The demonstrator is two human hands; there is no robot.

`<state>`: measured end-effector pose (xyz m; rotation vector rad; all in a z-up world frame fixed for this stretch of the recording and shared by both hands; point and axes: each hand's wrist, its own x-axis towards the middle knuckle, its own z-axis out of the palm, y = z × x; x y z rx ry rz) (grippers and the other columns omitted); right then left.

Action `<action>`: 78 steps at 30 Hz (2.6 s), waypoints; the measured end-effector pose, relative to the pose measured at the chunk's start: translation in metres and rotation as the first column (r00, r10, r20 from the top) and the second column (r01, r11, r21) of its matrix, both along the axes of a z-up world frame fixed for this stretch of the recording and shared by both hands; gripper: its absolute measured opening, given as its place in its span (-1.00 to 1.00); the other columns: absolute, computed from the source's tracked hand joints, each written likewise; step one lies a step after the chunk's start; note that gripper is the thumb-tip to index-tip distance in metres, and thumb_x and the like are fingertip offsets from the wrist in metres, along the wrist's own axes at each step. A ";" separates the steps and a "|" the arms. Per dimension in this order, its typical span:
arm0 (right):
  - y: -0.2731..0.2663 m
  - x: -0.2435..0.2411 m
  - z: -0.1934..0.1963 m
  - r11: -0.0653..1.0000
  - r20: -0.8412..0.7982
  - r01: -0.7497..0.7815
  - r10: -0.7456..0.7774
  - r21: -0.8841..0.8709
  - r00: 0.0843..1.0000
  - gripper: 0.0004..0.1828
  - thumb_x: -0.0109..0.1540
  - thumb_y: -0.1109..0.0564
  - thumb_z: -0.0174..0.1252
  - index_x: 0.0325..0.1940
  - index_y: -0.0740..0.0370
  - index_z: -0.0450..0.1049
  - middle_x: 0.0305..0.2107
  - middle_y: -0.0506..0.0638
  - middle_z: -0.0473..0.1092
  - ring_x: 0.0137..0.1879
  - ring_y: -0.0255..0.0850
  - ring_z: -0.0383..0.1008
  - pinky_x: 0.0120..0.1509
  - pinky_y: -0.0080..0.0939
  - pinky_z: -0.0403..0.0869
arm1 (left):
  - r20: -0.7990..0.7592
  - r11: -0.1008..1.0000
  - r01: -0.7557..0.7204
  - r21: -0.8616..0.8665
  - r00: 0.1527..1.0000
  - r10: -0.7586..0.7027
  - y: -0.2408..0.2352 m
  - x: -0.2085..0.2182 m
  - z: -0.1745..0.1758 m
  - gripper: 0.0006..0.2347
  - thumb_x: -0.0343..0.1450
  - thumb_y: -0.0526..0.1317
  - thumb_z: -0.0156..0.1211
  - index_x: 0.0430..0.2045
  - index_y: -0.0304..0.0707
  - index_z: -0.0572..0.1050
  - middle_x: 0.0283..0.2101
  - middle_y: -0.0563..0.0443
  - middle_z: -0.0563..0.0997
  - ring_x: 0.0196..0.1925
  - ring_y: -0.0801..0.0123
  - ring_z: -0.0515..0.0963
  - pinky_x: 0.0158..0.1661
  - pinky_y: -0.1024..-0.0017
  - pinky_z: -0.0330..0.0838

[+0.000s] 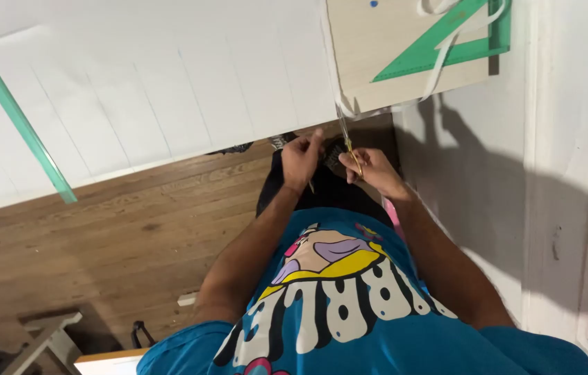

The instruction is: Cutting along marked lines on a large sheet of material using scissors on a workbench

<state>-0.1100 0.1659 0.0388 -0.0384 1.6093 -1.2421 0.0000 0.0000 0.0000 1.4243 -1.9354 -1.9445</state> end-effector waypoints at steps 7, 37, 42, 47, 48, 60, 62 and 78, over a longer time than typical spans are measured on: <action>-0.009 -0.006 -0.007 1.000 -0.030 -0.010 0.011 0.023 1.000 -0.55 0.27 -0.15 0.42 -0.32 0.30 0.51 -0.65 0.05 0.44 -0.50 -0.23 0.55 -0.31 -0.34 0.56 | -0.006 0.880 -0.283 0.382 0.951 0.309 0.022 -0.030 -0.010 -0.65 0.47 0.09 0.33 -0.35 -0.26 0.66 -0.46 -0.06 0.69 -0.45 0.49 0.59 -0.41 0.39 0.45; -0.120 -0.278 0.176 0.456 0.033 -0.585 0.770 0.671 0.637 -0.46 0.25 -0.07 0.31 0.28 0.13 0.59 -0.48 0.09 0.48 -0.27 -0.10 0.43 0.04 -0.13 0.40 | 0.312 0.177 0.524 -0.833 0.709 -0.632 -0.098 -0.139 0.011 -0.28 0.58 0.27 -0.29 0.49 -0.36 0.06 0.58 -0.22 -0.08 0.63 0.03 -0.14 0.56 0.10 -0.28; -0.204 -0.345 0.144 0.270 0.102 -0.720 0.898 0.639 0.427 -0.49 0.22 -0.13 0.32 0.17 0.16 0.66 -0.49 0.05 0.32 -0.32 -0.13 0.28 0.17 -0.16 0.21 | 0.320 0.119 0.465 -0.877 0.751 -0.578 -0.115 -0.193 0.012 -0.29 0.57 0.27 -0.11 0.49 -0.31 0.07 0.57 -0.22 0.00 0.62 0.01 -0.03 0.55 0.07 -0.17; -0.253 -0.392 0.096 0.204 0.153 -0.795 0.925 0.571 0.348 -0.57 0.17 -0.11 0.41 -0.15 0.33 0.71 -0.61 0.07 0.33 -0.45 -0.18 0.19 -0.13 -0.22 0.24 | 0.279 0.194 0.427 -0.883 0.811 -0.514 -0.125 -0.204 0.010 -0.24 0.54 0.37 -0.27 0.50 -0.24 0.06 0.57 -0.09 0.03 0.63 0.07 -0.01 0.58 0.06 -0.11; -0.259 -0.398 0.089 0.182 0.161 -0.810 0.933 0.558 0.321 -0.57 0.15 -0.09 0.44 -0.12 0.33 0.72 -0.64 0.05 0.31 -0.48 -0.21 0.13 -0.13 -0.27 0.20 | 0.222 0.232 0.380 -0.895 0.833 -0.507 -0.125 -0.203 0.010 -0.23 0.52 0.40 -0.17 0.48 -0.20 0.10 0.56 -0.05 0.11 0.62 0.09 0.06 0.57 0.06 -0.07; -0.320 -0.404 0.084 0.030 0.201 -0.824 0.964 0.566 0.173 -0.42 0.04 -0.03 0.51 0.12 0.18 0.68 -0.27 -0.06 0.61 -0.38 -0.22 0.35 -0.07 -0.28 0.31 | 0.211 0.252 0.404 -0.879 0.805 -0.554 -0.129 -0.207 0.017 -0.17 0.51 0.45 -0.12 0.45 -0.33 0.13 0.52 -0.21 0.15 0.59 0.05 0.13 0.56 0.07 -0.03; -0.319 -0.403 0.080 0.029 0.207 -0.847 0.965 0.531 0.163 -0.47 0.06 0.00 0.51 0.08 0.24 0.68 -0.40 -0.01 0.56 -0.42 -0.24 0.31 -0.09 -0.28 0.28 | 0.247 0.245 0.437 -0.865 0.798 -0.551 -0.129 -0.206 0.018 -0.17 0.52 0.45 -0.14 0.46 -0.33 0.09 0.53 -0.26 0.10 0.60 0.02 0.10 0.57 0.08 -0.02; -0.309 -0.397 0.077 0.203 0.195 -0.881 0.931 0.428 0.309 -0.55 0.10 0.13 0.50 -0.01 0.45 0.66 -0.52 0.10 0.49 -0.48 -0.24 0.26 -0.26 -0.29 0.26 | 0.248 0.260 0.448 -0.855 0.795 -0.554 -0.128 -0.206 0.015 -0.16 0.53 0.46 -0.13 0.46 -0.34 0.10 0.53 -0.27 0.10 0.60 0.01 0.11 0.58 0.12 -0.01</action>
